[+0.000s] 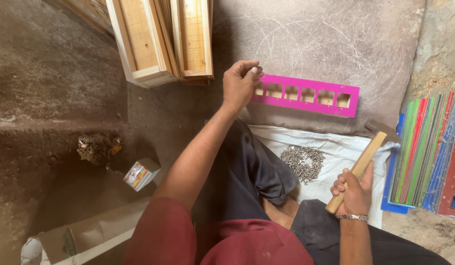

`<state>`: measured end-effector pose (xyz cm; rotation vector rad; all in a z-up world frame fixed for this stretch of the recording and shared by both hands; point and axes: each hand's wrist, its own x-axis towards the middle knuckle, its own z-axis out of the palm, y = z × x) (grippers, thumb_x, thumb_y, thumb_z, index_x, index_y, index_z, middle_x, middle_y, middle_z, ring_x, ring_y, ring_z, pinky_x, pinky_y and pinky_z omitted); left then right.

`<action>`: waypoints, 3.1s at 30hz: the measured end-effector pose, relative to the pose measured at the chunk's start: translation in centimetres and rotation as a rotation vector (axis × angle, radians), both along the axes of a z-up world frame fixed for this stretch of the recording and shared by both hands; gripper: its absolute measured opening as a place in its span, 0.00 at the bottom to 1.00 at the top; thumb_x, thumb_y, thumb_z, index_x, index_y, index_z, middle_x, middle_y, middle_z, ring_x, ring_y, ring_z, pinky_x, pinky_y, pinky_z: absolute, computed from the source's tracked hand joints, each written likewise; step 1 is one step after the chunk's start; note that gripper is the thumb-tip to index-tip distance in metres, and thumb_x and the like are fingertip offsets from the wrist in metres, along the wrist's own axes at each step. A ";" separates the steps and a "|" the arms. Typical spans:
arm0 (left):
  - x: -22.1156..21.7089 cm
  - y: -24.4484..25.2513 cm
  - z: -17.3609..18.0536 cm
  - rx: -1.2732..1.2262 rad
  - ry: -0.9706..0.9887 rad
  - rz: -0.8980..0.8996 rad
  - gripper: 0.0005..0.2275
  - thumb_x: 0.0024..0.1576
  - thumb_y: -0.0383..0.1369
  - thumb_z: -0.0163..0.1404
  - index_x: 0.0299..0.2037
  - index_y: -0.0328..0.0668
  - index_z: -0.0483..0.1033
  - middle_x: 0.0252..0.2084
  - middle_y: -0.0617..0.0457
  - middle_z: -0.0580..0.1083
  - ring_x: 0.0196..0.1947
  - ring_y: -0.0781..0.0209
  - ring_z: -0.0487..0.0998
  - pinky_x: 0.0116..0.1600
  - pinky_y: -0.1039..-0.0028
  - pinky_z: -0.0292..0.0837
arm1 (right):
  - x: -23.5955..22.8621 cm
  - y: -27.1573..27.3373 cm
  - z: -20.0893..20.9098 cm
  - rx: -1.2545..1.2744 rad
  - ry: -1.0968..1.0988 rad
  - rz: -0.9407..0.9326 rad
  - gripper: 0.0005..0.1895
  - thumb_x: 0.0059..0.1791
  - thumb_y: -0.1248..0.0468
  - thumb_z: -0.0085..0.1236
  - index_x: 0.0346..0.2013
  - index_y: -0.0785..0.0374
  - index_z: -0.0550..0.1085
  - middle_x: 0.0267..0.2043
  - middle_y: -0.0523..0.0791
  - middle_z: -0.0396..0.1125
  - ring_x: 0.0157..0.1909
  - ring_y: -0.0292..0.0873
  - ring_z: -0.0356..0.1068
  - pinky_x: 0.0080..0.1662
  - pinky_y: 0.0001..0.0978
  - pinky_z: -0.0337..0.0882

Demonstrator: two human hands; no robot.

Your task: The person sits on the floor and assembles wooden frames by inserting colored plastic inserts into the frames and hammering nails into them. The person repeatedly picks up frames, aligns inserts, and uses a hammer to secure nails, stacking completed units nearby.

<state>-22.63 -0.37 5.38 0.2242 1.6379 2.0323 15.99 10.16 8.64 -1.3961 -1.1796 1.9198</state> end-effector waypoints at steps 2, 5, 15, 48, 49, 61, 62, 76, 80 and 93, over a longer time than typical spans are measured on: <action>-0.2 0.5 0.0 -0.090 0.215 0.015 0.06 0.58 0.25 0.54 0.43 0.37 0.80 0.43 0.48 0.81 0.42 0.59 0.85 0.48 0.70 0.84 | -0.3 0.2 0.1 0.006 0.013 0.022 0.47 0.54 0.72 0.45 0.84 0.44 0.40 0.31 0.40 0.58 0.24 0.30 0.57 0.24 0.23 0.60; -0.3 0.2 -0.6 -0.289 0.610 0.021 0.05 0.56 0.25 0.58 0.40 0.38 0.81 0.40 0.49 0.81 0.39 0.57 0.84 0.46 0.70 0.81 | -0.4 0.1 0.3 0.001 0.013 0.024 0.48 0.54 0.72 0.46 0.84 0.43 0.39 0.31 0.40 0.57 0.24 0.30 0.57 0.24 0.23 0.61; -1.4 0.1 -2.5 -0.425 0.781 -0.127 0.05 0.57 0.26 0.56 0.39 0.44 0.84 0.38 0.52 0.80 0.40 0.57 0.82 0.47 0.68 0.78 | -3.2 -3.1 2.2 0.270 -0.202 -0.002 0.48 0.53 0.76 0.50 0.84 0.54 0.41 0.27 0.42 0.60 0.21 0.33 0.58 0.24 0.28 0.62; -1.5 0.4 -4.0 -0.418 0.874 -0.146 0.06 0.56 0.29 0.59 0.42 0.49 0.81 0.40 0.57 0.78 0.44 0.59 0.80 0.50 0.68 0.77 | -15.6 -6.2 5.3 0.903 -0.471 0.661 0.36 0.50 0.66 0.60 0.73 0.59 0.62 0.67 0.58 0.66 0.59 0.50 0.73 0.52 0.38 0.74; -1.5 0.4 -4.1 -0.393 0.889 -0.131 0.07 0.56 0.29 0.58 0.44 0.49 0.79 0.40 0.57 0.79 0.43 0.60 0.81 0.50 0.68 0.78 | -15.8 -6.1 5.3 0.863 -0.505 0.660 0.36 0.49 0.65 0.60 0.72 0.57 0.62 0.65 0.57 0.68 0.55 0.50 0.75 0.48 0.38 0.75; -1.7 0.3 -3.8 -0.313 0.572 -0.148 0.18 0.56 0.24 0.56 0.50 0.42 0.58 0.37 0.49 0.82 0.40 0.54 0.86 0.45 0.68 0.81 | -17.4 -5.6 3.8 0.921 -0.620 0.765 0.36 0.50 0.64 0.60 0.73 0.53 0.62 0.43 0.57 0.75 0.40 0.52 0.79 0.41 0.42 0.76; -1.8 0.3 -3.9 -0.303 0.561 -0.144 0.19 0.56 0.24 0.56 0.50 0.42 0.58 0.36 0.49 0.82 0.40 0.54 0.86 0.45 0.67 0.81 | -17.4 -5.6 3.7 0.920 -0.636 0.770 0.35 0.51 0.64 0.59 0.73 0.53 0.62 0.41 0.57 0.75 0.40 0.53 0.79 0.41 0.42 0.76; -2.0 0.6 -4.3 -0.303 0.614 -0.139 0.21 0.56 0.25 0.58 0.50 0.42 0.56 0.36 0.49 0.82 0.41 0.53 0.86 0.45 0.68 0.81 | -17.0 -5.9 4.2 1.128 -0.516 0.682 0.36 0.51 0.67 0.61 0.73 0.57 0.63 0.49 0.59 0.74 0.48 0.56 0.77 0.44 0.43 0.77; -1.7 0.4 -5.0 -0.312 0.635 -0.137 0.22 0.56 0.24 0.57 0.53 0.42 0.56 0.37 0.51 0.82 0.38 0.56 0.85 0.43 0.70 0.81 | -15.0 -6.4 3.7 0.958 -0.528 0.623 0.34 0.50 0.66 0.61 0.72 0.61 0.64 0.56 0.59 0.72 0.48 0.51 0.78 0.43 0.39 0.77; 2.0 -0.4 -2.7 -0.383 1.112 -0.221 0.06 0.65 0.32 0.51 0.47 0.61 0.76 0.46 0.53 0.80 0.44 0.53 0.82 0.46 0.64 0.79 | -3.2 -4.6 3.9 0.537 -0.514 0.170 0.41 0.50 0.72 0.58 0.78 0.64 0.56 0.52 0.54 0.68 0.26 0.38 0.65 0.25 0.31 0.65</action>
